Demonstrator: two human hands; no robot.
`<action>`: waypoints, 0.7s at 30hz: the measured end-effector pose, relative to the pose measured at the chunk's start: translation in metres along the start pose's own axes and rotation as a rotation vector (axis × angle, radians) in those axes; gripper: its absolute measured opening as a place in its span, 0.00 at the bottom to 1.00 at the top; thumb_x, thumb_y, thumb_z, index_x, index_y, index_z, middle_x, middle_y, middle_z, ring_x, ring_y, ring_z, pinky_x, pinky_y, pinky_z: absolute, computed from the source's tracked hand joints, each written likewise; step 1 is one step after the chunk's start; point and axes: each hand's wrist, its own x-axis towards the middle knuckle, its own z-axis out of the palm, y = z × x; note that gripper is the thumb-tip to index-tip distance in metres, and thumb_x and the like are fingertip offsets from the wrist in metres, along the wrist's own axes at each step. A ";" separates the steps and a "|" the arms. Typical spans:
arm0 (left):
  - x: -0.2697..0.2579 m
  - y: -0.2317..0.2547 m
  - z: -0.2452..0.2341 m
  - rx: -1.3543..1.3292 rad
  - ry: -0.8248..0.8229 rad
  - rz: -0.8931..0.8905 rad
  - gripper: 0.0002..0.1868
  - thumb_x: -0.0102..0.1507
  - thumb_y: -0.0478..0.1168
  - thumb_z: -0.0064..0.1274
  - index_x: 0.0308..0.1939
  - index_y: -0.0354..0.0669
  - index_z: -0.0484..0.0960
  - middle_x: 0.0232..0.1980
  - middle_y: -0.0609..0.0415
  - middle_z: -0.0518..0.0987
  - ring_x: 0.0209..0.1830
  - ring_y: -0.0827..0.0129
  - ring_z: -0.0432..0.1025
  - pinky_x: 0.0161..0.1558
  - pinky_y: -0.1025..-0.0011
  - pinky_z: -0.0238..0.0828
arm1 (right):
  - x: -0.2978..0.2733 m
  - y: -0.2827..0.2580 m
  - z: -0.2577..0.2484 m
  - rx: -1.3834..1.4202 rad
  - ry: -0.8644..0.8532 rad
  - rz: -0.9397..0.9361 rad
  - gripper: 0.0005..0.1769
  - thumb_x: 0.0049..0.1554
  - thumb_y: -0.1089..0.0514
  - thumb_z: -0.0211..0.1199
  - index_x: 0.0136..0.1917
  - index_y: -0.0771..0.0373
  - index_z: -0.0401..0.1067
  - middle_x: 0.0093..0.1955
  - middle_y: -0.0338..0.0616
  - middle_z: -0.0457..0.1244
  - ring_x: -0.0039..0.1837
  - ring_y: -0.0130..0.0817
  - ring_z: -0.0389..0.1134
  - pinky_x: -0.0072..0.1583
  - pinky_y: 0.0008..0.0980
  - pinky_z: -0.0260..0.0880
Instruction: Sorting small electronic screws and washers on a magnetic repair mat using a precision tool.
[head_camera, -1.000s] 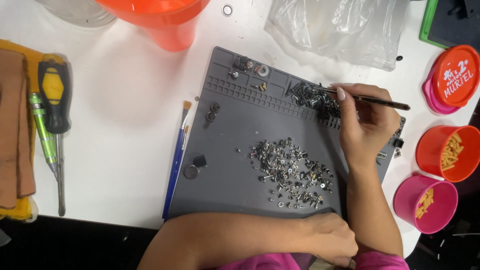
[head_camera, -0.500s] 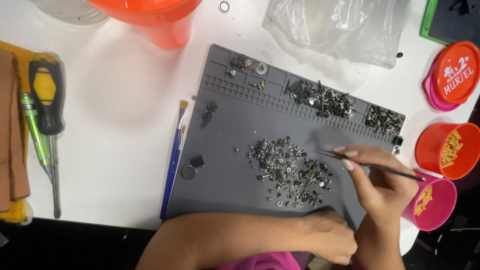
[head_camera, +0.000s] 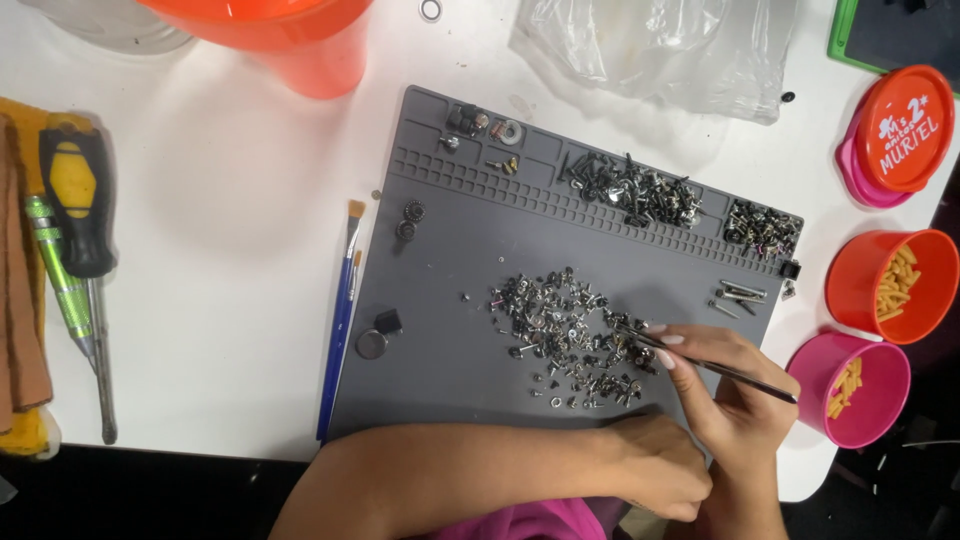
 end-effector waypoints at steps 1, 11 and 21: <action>0.002 -0.002 0.004 -0.001 0.002 -0.002 0.18 0.60 0.45 0.44 0.29 0.40 0.88 0.32 0.49 0.86 0.30 0.51 0.79 0.26 0.52 0.68 | 0.000 0.001 0.001 0.001 -0.002 0.000 0.05 0.57 0.73 0.67 0.47 0.72 0.73 0.47 0.60 0.71 0.52 0.47 0.78 0.59 0.36 0.81; 0.009 -0.008 0.021 0.001 0.181 0.120 0.18 0.58 0.45 0.46 0.27 0.38 0.88 0.29 0.46 0.85 0.28 0.48 0.77 0.32 0.49 0.70 | 0.010 0.007 0.003 -0.009 -0.055 -0.079 0.04 0.58 0.74 0.64 0.48 0.75 0.72 0.47 0.60 0.71 0.51 0.47 0.79 0.56 0.33 0.81; 0.008 -0.009 0.028 0.034 0.132 0.050 0.18 0.56 0.48 0.46 0.28 0.41 0.88 0.30 0.45 0.86 0.29 0.45 0.80 0.26 0.50 0.72 | 0.096 0.010 0.020 0.048 0.117 -0.117 0.06 0.70 0.79 0.63 0.56 0.83 0.66 0.51 0.70 0.68 0.54 0.54 0.75 0.59 0.40 0.80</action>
